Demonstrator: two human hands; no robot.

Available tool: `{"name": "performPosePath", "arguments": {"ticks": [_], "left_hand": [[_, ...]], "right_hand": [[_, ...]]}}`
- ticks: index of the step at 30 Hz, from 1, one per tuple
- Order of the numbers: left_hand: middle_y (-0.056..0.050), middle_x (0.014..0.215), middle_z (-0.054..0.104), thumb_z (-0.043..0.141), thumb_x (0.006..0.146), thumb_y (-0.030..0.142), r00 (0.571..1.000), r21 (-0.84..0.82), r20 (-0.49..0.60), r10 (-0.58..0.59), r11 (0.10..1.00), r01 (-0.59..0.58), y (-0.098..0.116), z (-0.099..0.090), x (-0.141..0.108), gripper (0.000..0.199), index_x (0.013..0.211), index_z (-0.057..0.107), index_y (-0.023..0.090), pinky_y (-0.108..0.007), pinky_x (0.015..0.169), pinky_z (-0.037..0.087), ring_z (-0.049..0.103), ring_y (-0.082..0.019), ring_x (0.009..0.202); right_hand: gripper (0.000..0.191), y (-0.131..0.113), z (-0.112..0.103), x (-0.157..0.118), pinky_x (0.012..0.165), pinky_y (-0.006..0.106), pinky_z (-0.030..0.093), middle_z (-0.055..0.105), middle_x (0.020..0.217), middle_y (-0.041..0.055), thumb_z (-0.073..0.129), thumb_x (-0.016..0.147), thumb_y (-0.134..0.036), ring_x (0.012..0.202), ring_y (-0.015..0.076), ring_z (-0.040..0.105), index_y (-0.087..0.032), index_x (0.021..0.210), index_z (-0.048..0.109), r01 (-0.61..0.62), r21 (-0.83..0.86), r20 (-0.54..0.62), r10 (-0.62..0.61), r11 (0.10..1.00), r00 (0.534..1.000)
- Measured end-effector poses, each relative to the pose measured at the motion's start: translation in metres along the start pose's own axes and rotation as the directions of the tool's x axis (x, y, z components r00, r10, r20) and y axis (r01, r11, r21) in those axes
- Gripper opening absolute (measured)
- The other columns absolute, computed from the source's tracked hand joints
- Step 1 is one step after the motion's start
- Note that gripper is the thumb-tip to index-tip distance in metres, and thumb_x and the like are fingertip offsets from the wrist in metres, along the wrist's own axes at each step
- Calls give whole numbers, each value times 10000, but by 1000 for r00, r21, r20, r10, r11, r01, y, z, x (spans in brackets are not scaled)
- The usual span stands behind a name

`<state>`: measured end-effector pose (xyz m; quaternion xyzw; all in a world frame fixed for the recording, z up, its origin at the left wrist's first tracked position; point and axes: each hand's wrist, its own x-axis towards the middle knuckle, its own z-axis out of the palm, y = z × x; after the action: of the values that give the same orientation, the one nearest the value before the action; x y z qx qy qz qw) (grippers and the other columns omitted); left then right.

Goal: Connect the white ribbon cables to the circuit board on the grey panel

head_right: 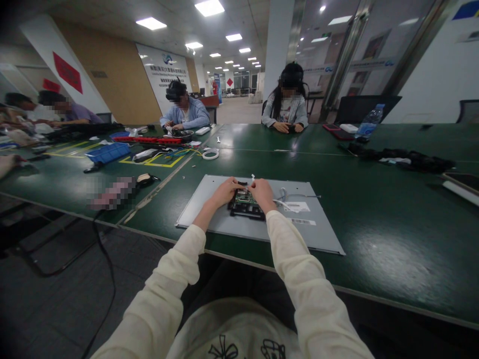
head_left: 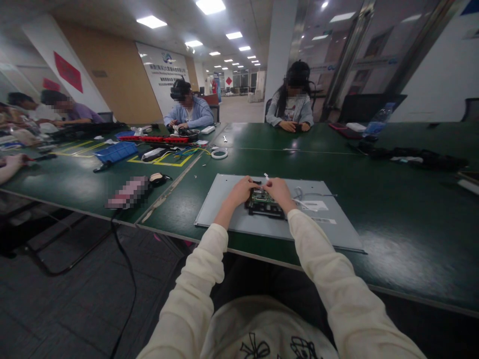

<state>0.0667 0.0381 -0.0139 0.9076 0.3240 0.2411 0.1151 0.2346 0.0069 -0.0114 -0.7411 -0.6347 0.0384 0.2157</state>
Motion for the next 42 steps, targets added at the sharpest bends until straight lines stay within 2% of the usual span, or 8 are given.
{"name": "performPosePath", "arguments": {"ticks": [5,15,23,27,31,33,37,42], "left_hand": [[-62,959,529,379,752,30,996,11,30,-86,996,86,3,-2,-1,449,1027,689,200,-254,869,420,524,-154,871],[-51,886,517,350,729,1,998,-94,-13,-56,994,54,-6,6,-1,503,1052,675,209,-258,864,419,523,-146,847],[-42,889,504,351,743,16,997,-112,35,-75,991,79,-8,4,-3,517,1119,637,226,-251,886,405,520,-142,873],[-51,910,515,357,760,34,993,-73,44,-111,991,114,-4,3,-4,486,1105,646,217,-256,870,412,522,-151,872],[-58,933,539,363,760,35,995,-67,32,-97,993,99,-3,2,-5,475,1097,646,214,-263,861,414,532,-157,872],[-63,947,558,367,763,38,995,-73,2,-101,992,101,-3,2,-6,494,1171,592,204,-268,849,417,538,-160,868],[-66,917,607,395,747,36,974,-102,-68,-218,972,211,-4,3,-9,602,1340,365,135,-261,804,422,556,-159,841],[-80,896,637,441,747,66,905,-30,-127,-406,913,406,-5,1,-12,530,1274,399,116,-261,765,417,580,-172,829]], "right_hand": [[206,0,0,-1,713,217,404,677,842,99,591,762,-306,822,172,608,-138,775,709,-12,6,-11,12,1000,1000],[160,10,2,5,727,219,403,670,827,81,619,715,-267,818,162,596,-137,781,685,-21,83,-21,23,996,1000],[203,11,-2,6,680,186,405,683,837,40,573,705,-165,774,130,603,-153,869,692,24,158,4,-25,987,1000],[278,4,-3,4,707,186,393,694,832,29,467,741,-98,833,139,605,-197,782,724,80,131,93,-93,988,991],[282,2,-6,1,726,200,384,693,861,76,463,745,-100,867,163,609,-180,780,732,29,66,103,-36,997,994],[272,4,-8,-2,730,205,381,691,864,97,467,752,-110,865,170,612,-171,777,731,6,40,94,-10,999,995],[270,7,-12,-7,737,211,377,688,861,107,462,762,-114,860,176,611,-168,771,726,11,19,73,-13,1000,997],[268,7,-16,-13,732,221,375,674,860,132,444,790,-152,864,186,599,-137,789,712,12,-5,41,-12,1000,999]]}}
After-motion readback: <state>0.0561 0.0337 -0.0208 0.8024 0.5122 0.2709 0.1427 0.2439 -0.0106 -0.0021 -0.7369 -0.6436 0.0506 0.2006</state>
